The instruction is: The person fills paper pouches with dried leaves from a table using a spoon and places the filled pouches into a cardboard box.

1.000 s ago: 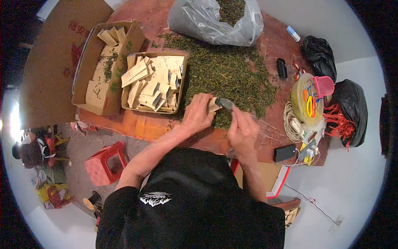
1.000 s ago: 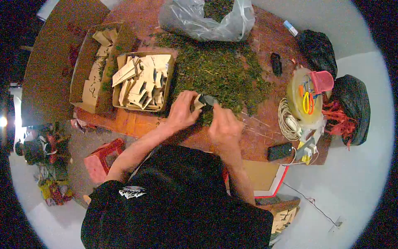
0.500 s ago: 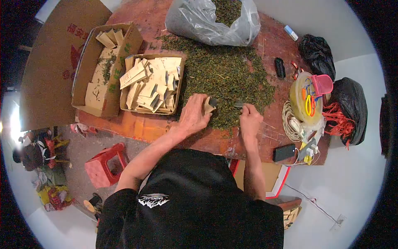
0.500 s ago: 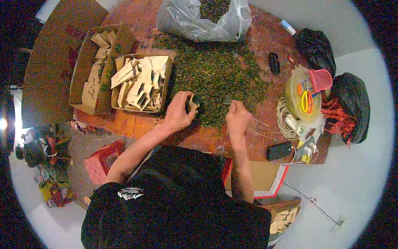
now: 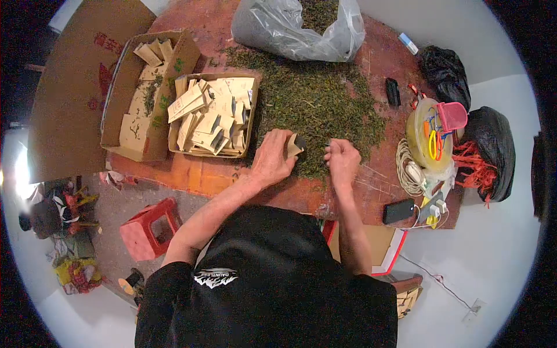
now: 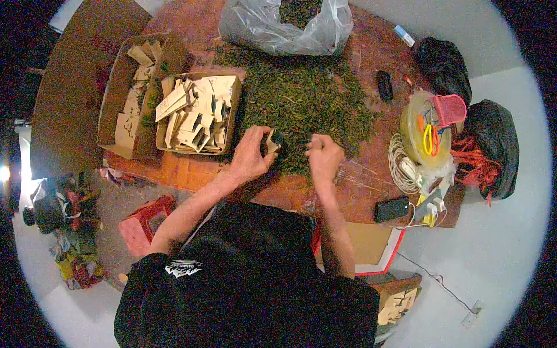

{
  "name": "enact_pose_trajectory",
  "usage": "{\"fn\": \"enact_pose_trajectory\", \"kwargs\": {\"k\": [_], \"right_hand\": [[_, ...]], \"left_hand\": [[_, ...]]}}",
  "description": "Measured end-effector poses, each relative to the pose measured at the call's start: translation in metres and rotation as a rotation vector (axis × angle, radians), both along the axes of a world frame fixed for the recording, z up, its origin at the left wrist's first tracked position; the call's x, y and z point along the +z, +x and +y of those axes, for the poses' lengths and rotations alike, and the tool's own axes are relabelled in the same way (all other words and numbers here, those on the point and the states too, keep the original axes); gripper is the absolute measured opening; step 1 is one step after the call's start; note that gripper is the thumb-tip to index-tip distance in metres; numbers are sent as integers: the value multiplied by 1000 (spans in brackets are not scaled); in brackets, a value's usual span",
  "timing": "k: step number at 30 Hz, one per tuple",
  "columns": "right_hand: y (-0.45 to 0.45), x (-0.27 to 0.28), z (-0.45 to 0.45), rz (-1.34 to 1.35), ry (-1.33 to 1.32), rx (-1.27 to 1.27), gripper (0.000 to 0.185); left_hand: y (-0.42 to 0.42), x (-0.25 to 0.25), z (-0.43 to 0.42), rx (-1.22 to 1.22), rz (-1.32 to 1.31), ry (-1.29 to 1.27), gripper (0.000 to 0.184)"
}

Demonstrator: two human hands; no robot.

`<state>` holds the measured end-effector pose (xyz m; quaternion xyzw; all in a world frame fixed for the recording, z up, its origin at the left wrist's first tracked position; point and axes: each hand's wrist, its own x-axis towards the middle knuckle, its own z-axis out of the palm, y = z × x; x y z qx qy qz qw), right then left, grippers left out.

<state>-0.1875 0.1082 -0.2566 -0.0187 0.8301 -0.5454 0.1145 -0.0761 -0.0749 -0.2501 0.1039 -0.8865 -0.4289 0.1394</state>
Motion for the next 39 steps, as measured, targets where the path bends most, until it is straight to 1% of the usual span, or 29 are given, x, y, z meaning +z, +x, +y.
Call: {"fn": "enact_pose_trajectory", "kwargs": {"k": [4,7,10,19,22,26,32,35,39], "right_hand": [[-1,0,0,-28,-34,19,21],[-1,-1,3,-116,-166,-26,21],[-2,0,5,-135,-223,-34,21],[-2,14,7,-176,-207,-58,21],[-1,25,5,-174,-185,-52,20],[0,30,6,-177,-226,-32,21],[4,48,2,-176,-229,-27,21],[6,60,-1,-142,-212,15,21],[13,74,-6,-95,-177,54,20]], "left_hand": [[1,2,-2,13,10,14,52],[2,-1,-4,17,18,15,54],[0,-2,-4,23,17,-5,57],[-2,-8,-7,30,59,-23,56],[-1,-7,-8,32,45,-39,57],[-1,-7,-8,29,43,-6,59],[-3,-8,-8,27,44,-30,62],[-3,-1,-6,34,31,-10,52],[-3,2,-6,31,25,-9,52]]}}
